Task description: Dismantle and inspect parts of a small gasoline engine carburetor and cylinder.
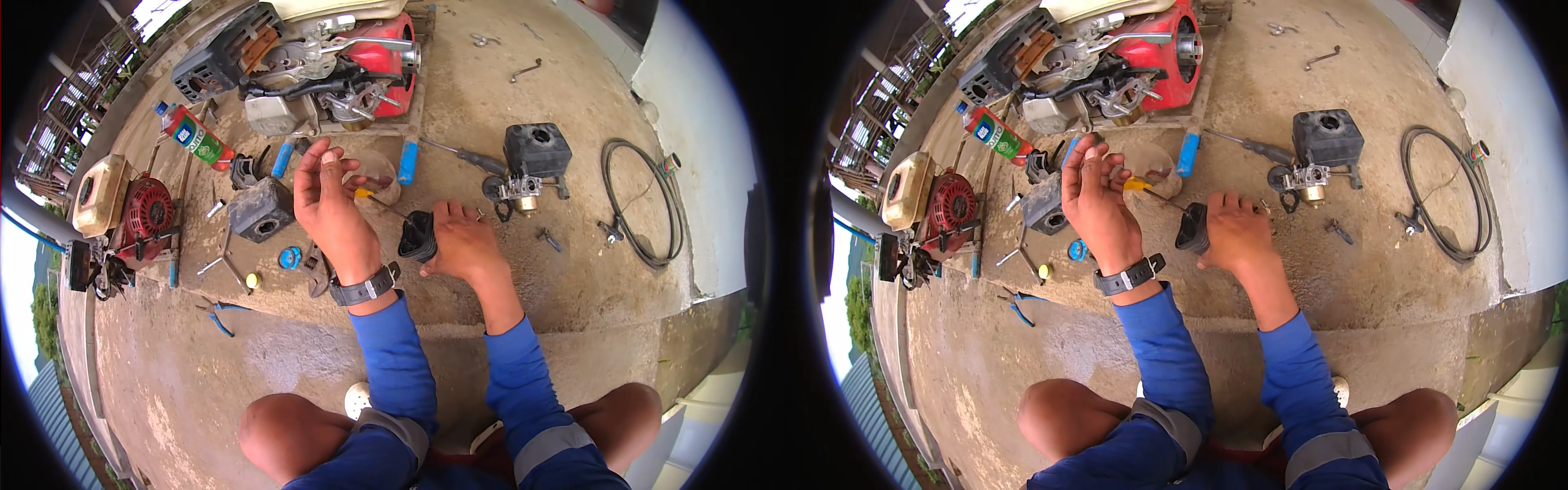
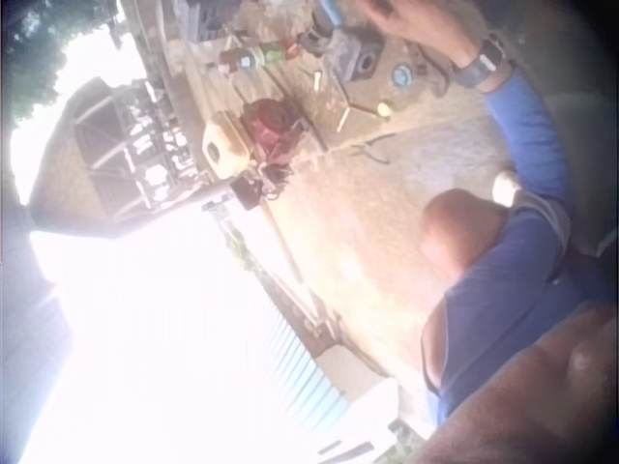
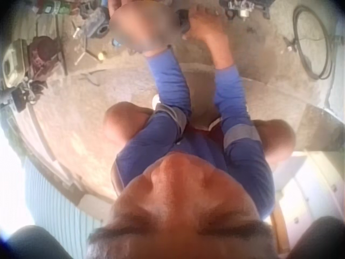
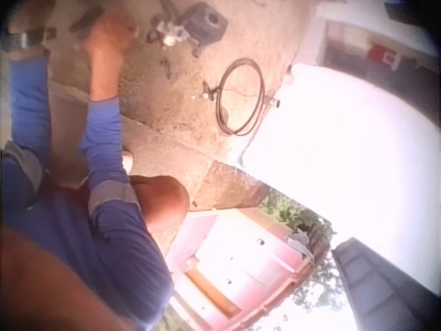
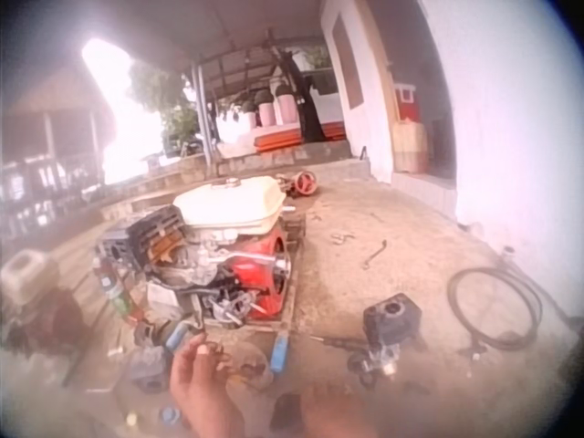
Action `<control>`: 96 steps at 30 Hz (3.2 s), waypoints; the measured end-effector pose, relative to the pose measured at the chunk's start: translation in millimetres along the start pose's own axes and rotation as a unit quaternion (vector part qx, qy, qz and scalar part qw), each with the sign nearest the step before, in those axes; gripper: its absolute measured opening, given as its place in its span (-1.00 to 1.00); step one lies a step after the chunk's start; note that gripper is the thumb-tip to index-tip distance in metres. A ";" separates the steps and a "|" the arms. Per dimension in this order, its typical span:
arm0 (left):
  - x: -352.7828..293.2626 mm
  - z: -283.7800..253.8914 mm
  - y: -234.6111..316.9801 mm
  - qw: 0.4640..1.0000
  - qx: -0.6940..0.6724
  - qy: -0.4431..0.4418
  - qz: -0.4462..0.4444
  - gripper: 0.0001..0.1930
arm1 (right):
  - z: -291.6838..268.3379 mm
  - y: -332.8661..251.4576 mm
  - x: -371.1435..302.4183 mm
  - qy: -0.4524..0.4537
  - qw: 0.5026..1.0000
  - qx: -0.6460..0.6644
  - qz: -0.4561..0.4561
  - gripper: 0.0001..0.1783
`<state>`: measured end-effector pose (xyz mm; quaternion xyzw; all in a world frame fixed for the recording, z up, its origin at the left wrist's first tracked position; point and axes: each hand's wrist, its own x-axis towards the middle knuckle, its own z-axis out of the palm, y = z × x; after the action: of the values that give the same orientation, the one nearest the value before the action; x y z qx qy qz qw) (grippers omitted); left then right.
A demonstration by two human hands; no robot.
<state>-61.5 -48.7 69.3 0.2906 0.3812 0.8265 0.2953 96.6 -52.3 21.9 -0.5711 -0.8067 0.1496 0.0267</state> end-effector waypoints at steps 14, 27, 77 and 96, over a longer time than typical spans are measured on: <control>3.2 -6.0 14.5 0.999 -0.051 0.010 0.002 -0.74 | -0.7 -8.4 -1.8 0.008 0.999 -0.042 0.004 0.18; 6.1 15.0 17.0 0.994 -0.062 -0.005 -0.088 -0.48 | -71.3 -45.3 67.6 0.292 0.841 0.443 -0.103 0.16; 35.1 47.1 -41.7 0.874 -0.436 0.026 -0.211 -0.73 | -96.7 -74.7 88.7 0.263 0.831 0.484 -0.078 -0.15; 33.4 53.5 -42.2 0.864 -0.455 0.056 -0.206 -0.61 | -89.2 -77.4 91.7 0.258 0.810 0.520 -0.087 -0.23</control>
<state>-34.4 22.1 72.9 -0.0083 0.0299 0.8433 0.5366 13.3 28.3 116.3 -0.4166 -0.6184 0.3907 0.5398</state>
